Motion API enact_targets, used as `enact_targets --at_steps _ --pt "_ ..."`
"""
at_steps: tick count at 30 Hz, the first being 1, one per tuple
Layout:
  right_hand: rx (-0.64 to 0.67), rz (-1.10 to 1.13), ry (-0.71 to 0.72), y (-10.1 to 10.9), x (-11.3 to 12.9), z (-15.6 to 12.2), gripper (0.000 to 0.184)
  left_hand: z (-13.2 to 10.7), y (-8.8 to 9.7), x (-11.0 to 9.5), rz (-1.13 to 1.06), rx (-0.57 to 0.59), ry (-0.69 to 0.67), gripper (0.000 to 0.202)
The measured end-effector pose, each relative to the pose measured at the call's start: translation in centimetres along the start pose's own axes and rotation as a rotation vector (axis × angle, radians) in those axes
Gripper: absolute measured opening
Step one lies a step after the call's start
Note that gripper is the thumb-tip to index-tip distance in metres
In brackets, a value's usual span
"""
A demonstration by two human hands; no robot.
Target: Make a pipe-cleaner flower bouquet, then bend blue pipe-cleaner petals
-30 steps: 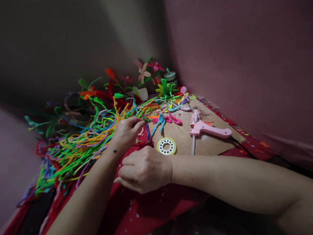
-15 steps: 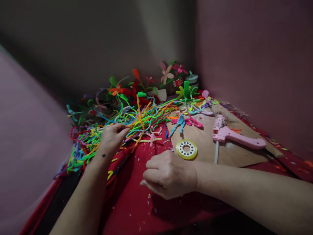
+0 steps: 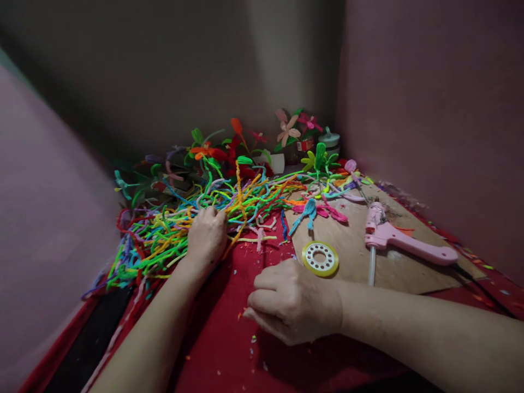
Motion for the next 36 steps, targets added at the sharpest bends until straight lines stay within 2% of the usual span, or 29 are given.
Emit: enact_targets --at_steps 4,11,20,23,28,30,32,34,36 --pt "0.011 -0.015 0.000 0.1 0.0 0.1 0.030 -0.3 0.3 0.2 0.046 0.015 -0.055 0.022" --pt "0.022 -0.013 -0.007 0.0 -0.2 0.0 0.030 -0.5 0.8 0.9 0.017 0.015 -0.049 0.027" --pt "-0.009 0.056 -0.083 0.5 -0.8 0.0 0.030 -0.8 1.9 3.1 0.141 0.077 -0.057 0.026" --pt "-0.018 0.136 -0.129 0.7 -0.9 0.2 0.029 -1.0 2.9 3.8 0.199 0.079 -0.022 0.026" --pt "-0.068 0.247 -0.302 1.6 -1.1 0.7 0.029 -1.9 6.1 6.1 0.335 0.065 0.073 0.024" --pt "-0.034 0.263 -0.365 1.8 -1.4 1.2 0.025 -2.2 6.8 6.7 0.374 0.108 0.087 0.023" --pt "0.041 0.238 -0.353 1.7 -1.9 2.2 0.019 -2.2 6.7 6.4 0.295 0.169 -0.007 0.025" --pt "0.103 0.166 -0.264 1.0 -2.6 3.5 0.029 -2.1 6.2 5.8 0.214 0.217 -0.099 0.027" --pt "0.194 0.081 -0.252 -0.3 -3.7 4.8 0.043 -1.9 6.0 5.3 0.156 0.187 -0.113 0.029"
Point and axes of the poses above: each hand's wrist, its own z-axis towards the middle knuckle, its own y-axis out of the back of the hand, x = y × z, the point moved 3 cm from there along z, towards the middle knuckle, and after that the axes turned 8 degrees about y, right-handed, at the moved point
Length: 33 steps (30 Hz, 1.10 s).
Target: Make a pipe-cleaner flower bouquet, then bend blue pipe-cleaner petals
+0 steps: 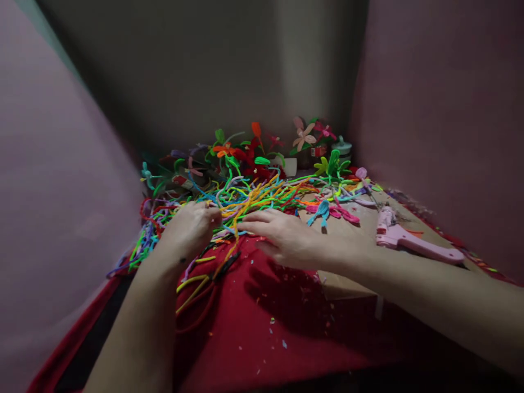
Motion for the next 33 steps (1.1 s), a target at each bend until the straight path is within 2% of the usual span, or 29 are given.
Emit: enact_targets --at_steps 3,8,12,14,16,19,23,24,28,31,33 --pt "0.121 -0.128 -0.047 -1.9 -1.5 2.1 0.053 -0.3 0.4 -0.1 -0.004 -0.039 0.040 0.032" --pt "0.254 -0.304 -0.117 -3.7 -3.5 3.4 0.037 -1.9 2.0 1.4 0.087 -0.018 0.159 0.030" --pt "0.277 -0.357 -0.213 -3.5 -4.5 3.5 0.040 -2.7 2.8 3.4 0.092 0.000 0.283 0.026" --pt "0.270 -0.352 -0.254 -3.3 -5.0 3.6 0.050 -2.8 2.6 4.1 -0.048 0.036 0.294 0.025" --pt "0.260 -0.333 -0.316 -3.2 -5.7 3.8 0.063 -2.8 2.5 4.8 -0.175 -0.009 0.364 0.027" --pt "0.222 -0.278 -0.443 -2.6 -6.9 4.2 0.080 -3.4 2.9 5.8 -0.023 -0.215 0.613 0.031" --pt "0.205 -0.212 -0.529 -1.7 -7.5 4.5 0.084 -4.4 3.0 6.2 0.095 -0.102 0.667 0.035" --pt "0.204 -0.200 -0.543 -1.5 -7.5 4.5 0.083 -4.8 3.3 6.3 0.108 -0.138 0.694 0.035" --pt "0.177 -0.150 -0.574 -1.2 -7.2 4.1 0.079 -6.2 4.6 6.7 0.074 -0.496 0.795 0.035" --pt "0.108 -0.094 -0.572 -1.3 -6.8 3.8 0.069 -6.3 4.5 7.1 -0.064 -0.605 0.831 0.035" --pt "0.041 -0.036 -0.571 -1.4 -6.4 3.8 0.050 -5.9 4.3 7.1 -0.166 -0.639 0.832 0.034"
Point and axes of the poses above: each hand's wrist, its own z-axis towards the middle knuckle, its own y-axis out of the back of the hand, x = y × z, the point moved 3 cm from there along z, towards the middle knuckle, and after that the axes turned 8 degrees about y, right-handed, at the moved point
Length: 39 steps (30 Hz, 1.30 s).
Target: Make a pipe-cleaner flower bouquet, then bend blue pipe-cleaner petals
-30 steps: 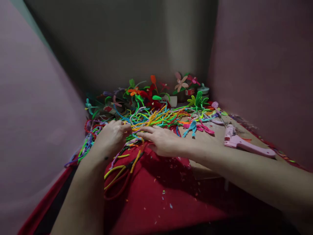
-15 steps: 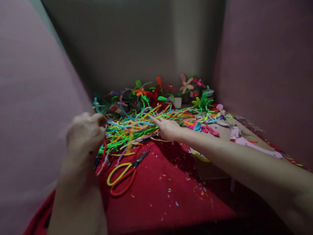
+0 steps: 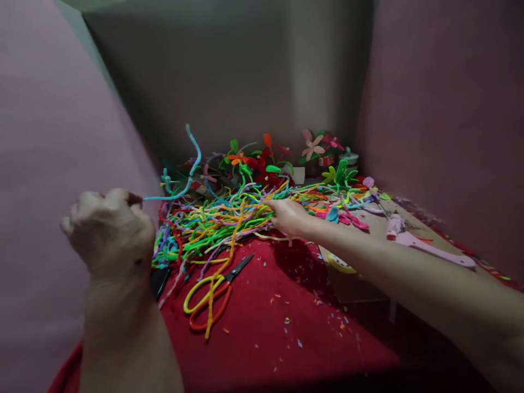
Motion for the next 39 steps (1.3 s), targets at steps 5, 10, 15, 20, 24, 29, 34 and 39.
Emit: enact_targets --at_steps 5,10,15,20,24,29,34,39 --pt "-0.021 0.419 0.015 0.0 1.6 -0.5 0.032 -1.1 -1.3 -2.4 -0.295 0.138 -0.121 0.022" --pt "-0.163 1.432 -0.089 1.4 1.6 -1.9 0.017 -4.1 -2.7 -6.2 -0.389 0.351 -0.382 0.020" --pt "-0.208 1.568 -0.111 2.0 0.5 -4.5 0.016 -6.3 -3.1 -8.4 -0.320 0.424 -0.530 0.020" --pt "-0.317 1.406 -0.164 2.3 -0.9 -6.0 0.011 -7.0 -3.4 -9.2 -0.456 0.599 -0.573 0.019" --pt "-0.414 1.227 -0.293 2.8 -2.3 -6.4 0.013 -6.9 -3.3 -9.3 -0.609 0.820 -0.503 0.020" --pt "-0.392 1.214 -0.343 2.7 -3.0 -7.1 0.011 -6.9 -3.0 -9.4 -0.798 0.880 -0.225 0.019" --pt "-0.275 1.239 -0.376 2.1 -3.0 -7.8 0.010 -7.8 -4.0 -9.6 -1.232 1.079 0.244 0.018" --pt "-0.299 1.412 -0.314 1.5 -3.1 -7.9 0.005 -9.4 -4.9 -10.8 -1.655 1.174 0.435 0.024"
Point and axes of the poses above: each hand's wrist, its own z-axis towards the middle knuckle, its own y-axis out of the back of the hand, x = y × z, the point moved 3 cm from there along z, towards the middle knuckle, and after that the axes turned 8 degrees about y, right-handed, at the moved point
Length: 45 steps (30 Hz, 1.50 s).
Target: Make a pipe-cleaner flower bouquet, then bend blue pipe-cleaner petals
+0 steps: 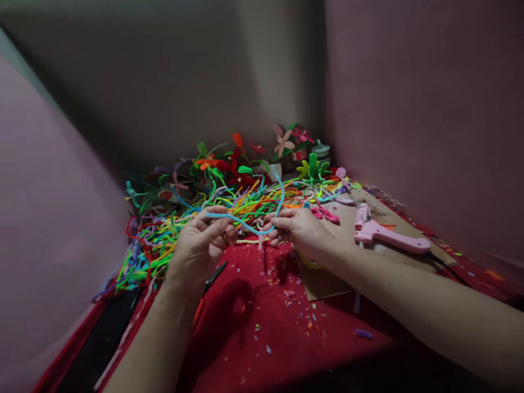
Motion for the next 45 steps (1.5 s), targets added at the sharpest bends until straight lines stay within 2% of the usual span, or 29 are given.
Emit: enact_targets --at_steps 3,7,10,13,16,19,22,25,30,33,36,38,42,45 --pt "0.003 0.107 -0.012 0.1 -0.3 0.0 0.006 0.0 -1.2 1.5 0.065 0.106 0.030 0.033" --pt "-0.001 0.196 -0.012 0.1 -0.2 -0.1 0.008 -0.4 -2.7 3.0 0.227 0.197 0.065 0.029" --pt "0.005 0.164 -0.007 0.0 0.0 -0.4 0.007 -0.6 -3.2 3.6 0.294 0.175 0.062 0.015" --pt "0.036 -0.009 -0.024 -0.2 0.0 -0.8 0.007 -0.5 -3.0 3.8 0.294 0.096 0.063 0.014" --pt "0.162 -0.205 -0.092 -0.6 -0.4 -1.2 0.015 -0.4 -2.7 3.7 0.259 0.059 0.064 0.017" --pt "0.296 -0.232 -0.148 -1.0 -0.6 -1.5 0.020 -0.4 -2.5 3.6 0.234 0.047 0.093 0.019" --pt "0.319 -0.236 -0.143 -1.0 -0.6 -1.6 0.021 -0.4 -2.4 3.5 0.227 0.056 0.114 0.018" --pt "0.341 -0.211 -0.135 -1.0 -0.3 -1.6 0.022 -0.4 -2.4 3.4 0.204 0.129 0.144 0.019" --pt "0.402 -0.175 -0.135 -1.0 0.0 -1.7 0.022 -0.5 -2.3 3.6 0.140 0.252 0.246 0.036" --pt "0.450 -0.202 -0.114 -1.0 -0.1 -1.8 0.021 -0.7 -2.5 4.0 0.131 0.382 0.315 0.036" --pt "0.488 -0.224 -0.086 -1.0 -0.2 -1.8 0.024 -1.0 -3.0 4.3 0.099 0.496 0.325 0.041" --pt "0.488 -0.183 -0.108 -0.8 -0.3 -1.8 0.025 -1.1 -3.3 4.4 0.057 0.476 0.312 0.042" --pt "0.502 0.021 -0.243 -0.6 -0.8 -1.7 0.020 -1.2 -3.5 4.2 -0.019 0.288 0.245 0.031" --pt "0.525 0.073 -0.281 -0.7 -1.0 -1.8 0.017 -1.3 -3.4 4.1 -0.004 0.167 0.202 0.017"
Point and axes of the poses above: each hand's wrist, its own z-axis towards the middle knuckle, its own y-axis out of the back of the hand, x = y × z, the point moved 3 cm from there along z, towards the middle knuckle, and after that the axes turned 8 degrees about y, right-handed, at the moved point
